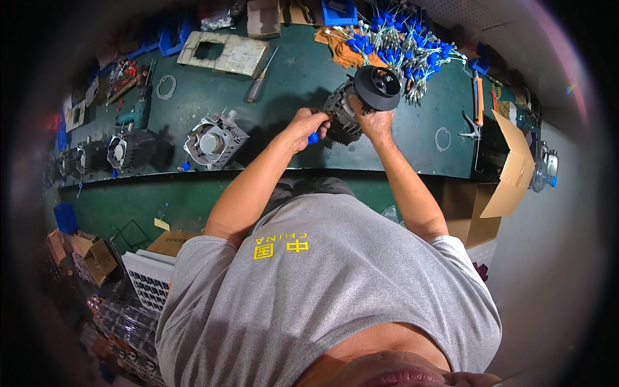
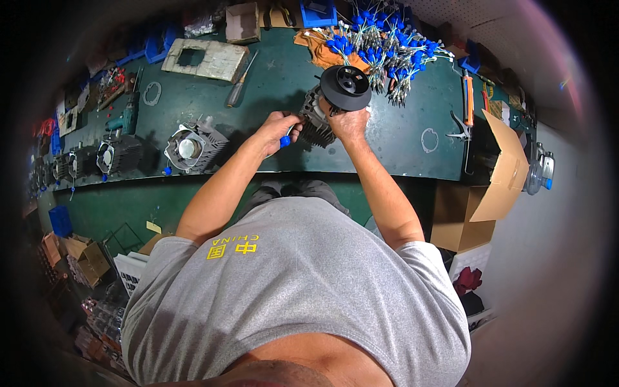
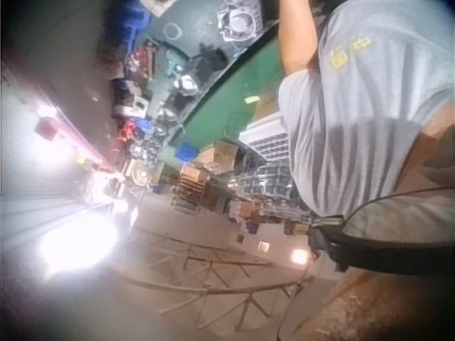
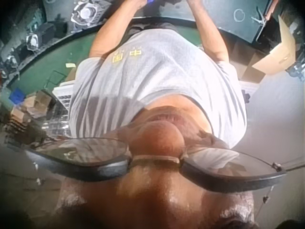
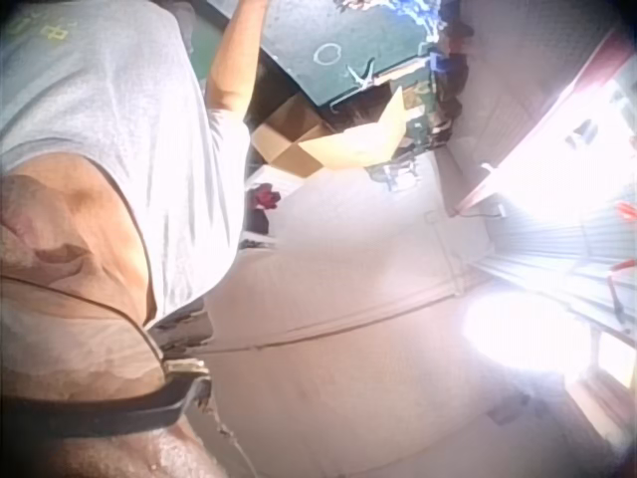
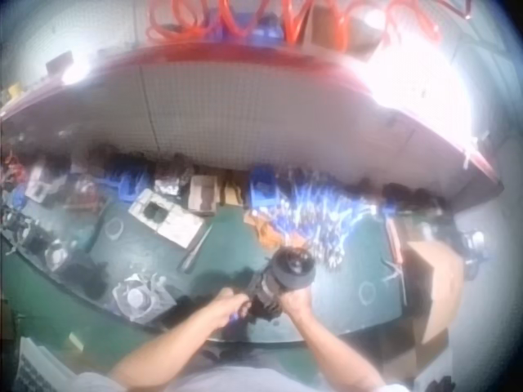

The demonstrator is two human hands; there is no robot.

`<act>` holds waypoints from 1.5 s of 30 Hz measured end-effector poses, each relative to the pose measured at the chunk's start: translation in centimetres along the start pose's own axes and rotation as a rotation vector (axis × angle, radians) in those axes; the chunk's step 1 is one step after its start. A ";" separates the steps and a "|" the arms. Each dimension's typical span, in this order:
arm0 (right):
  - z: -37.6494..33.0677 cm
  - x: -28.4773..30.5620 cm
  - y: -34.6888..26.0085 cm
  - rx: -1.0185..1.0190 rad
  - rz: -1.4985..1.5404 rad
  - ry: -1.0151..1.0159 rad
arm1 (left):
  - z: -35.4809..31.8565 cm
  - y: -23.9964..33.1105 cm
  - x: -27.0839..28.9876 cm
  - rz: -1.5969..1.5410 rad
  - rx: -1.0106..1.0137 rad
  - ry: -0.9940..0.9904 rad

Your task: The person assembles electrical components on a workbench, connecting wires to motor housings and securing them with tools. They handle multiple units sequentially, attaching wire harnesses and tightening fasteners.

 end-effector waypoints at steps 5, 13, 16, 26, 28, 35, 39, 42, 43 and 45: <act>-0.2 -0.3 -0.1 0.087 0.044 0.079 | 0.3 0.0 0.1 -0.010 0.023 -0.011; -0.6 -0.3 -0.2 0.059 0.210 0.106 | 1.4 -1.3 0.4 -0.113 0.048 0.055; -0.5 0.0 -1.0 0.177 0.268 0.132 | 1.0 -1.1 0.0 -0.090 0.028 0.091; -4.3 -1.2 -3.6 0.230 0.110 0.058 | -0.9 -2.2 2.4 0.297 -0.236 0.075; -5.9 -1.7 -3.7 0.261 0.074 0.075 | -1.5 -2.9 2.9 0.465 -0.321 0.102; -8.0 -2.2 -3.3 0.118 0.131 0.027 | -6.0 -2.6 3.8 0.830 -0.456 0.108; -7.2 -0.9 -5.2 0.271 0.103 0.009 | -10.7 -2.3 6.0 0.935 -0.609 0.188; -6.7 -1.0 -4.6 0.241 0.222 -0.035 | -14.9 -3.5 8.9 0.761 -0.581 0.143; -6.7 -1.0 -4.0 0.245 0.201 -0.012 | -16.3 -4.6 9.9 0.687 -0.542 0.153; -6.6 -1.2 -3.0 0.243 0.206 -0.013 | -18.9 -7.3 12.8 0.622 -0.480 0.249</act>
Point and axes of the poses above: each hand's wrist, its own z-axis towards the middle knuckle, its own x-axis out of the back of the hand, y = z × x, the point moved 5 cm from there along z, towards the middle knuckle, and after that the axes turned 3 degrees about -y, right-handed, at the moved point
